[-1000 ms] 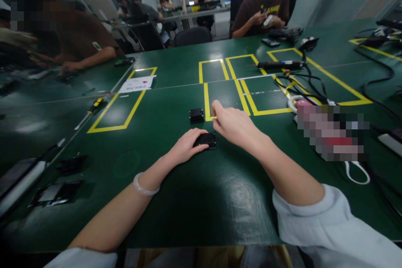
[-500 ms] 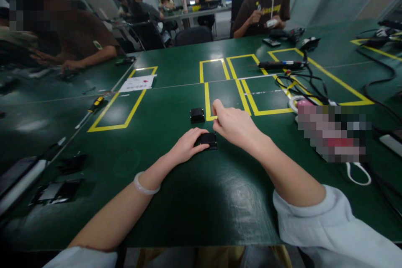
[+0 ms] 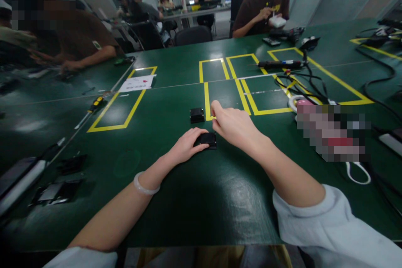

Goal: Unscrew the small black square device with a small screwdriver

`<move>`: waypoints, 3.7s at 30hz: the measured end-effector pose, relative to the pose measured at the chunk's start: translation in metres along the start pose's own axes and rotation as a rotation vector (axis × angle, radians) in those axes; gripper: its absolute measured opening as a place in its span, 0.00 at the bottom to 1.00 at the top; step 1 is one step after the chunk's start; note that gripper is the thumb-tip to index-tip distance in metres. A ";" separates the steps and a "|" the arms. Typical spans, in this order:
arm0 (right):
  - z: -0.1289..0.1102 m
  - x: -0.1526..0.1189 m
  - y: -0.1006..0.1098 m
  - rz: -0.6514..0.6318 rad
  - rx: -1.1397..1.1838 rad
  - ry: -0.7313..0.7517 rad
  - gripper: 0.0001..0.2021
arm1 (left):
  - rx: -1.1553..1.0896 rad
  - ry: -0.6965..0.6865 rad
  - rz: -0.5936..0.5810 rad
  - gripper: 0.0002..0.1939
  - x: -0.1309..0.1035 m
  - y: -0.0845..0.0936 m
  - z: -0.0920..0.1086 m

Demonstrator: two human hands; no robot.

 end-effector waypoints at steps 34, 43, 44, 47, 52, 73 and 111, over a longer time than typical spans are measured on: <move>0.003 0.003 -0.001 0.049 0.061 0.022 0.07 | 0.006 -0.008 0.007 0.18 0.000 0.000 0.001; -0.001 0.002 -0.001 0.024 -0.037 0.002 0.10 | -0.008 -0.005 0.002 0.18 0.000 0.000 0.001; -0.001 0.002 -0.001 0.018 -0.035 0.002 0.10 | -0.008 -0.004 0.002 0.18 0.000 0.000 0.000; 0.001 0.003 -0.001 0.015 -0.034 -0.009 0.10 | -0.008 -0.007 0.005 0.18 0.000 0.000 0.000; 0.003 0.005 -0.001 0.031 -0.032 -0.029 0.11 | -0.009 -0.011 0.005 0.18 0.000 0.001 0.000; 0.000 0.003 -0.003 0.012 0.022 -0.015 0.10 | -0.018 -0.008 -0.003 0.18 0.000 0.001 0.001; 0.000 0.002 -0.001 -0.003 0.035 0.003 0.12 | -0.018 0.000 -0.004 0.18 0.000 0.003 0.002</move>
Point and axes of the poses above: each hand's wrist, its own x-axis towards the middle knuckle, its own y-axis out of the back of the hand, z = x × y, the point moved 5 cm from there along x, towards the middle knuckle, and after that the axes turned 2 degrees about -z, right-handed, at the moved point
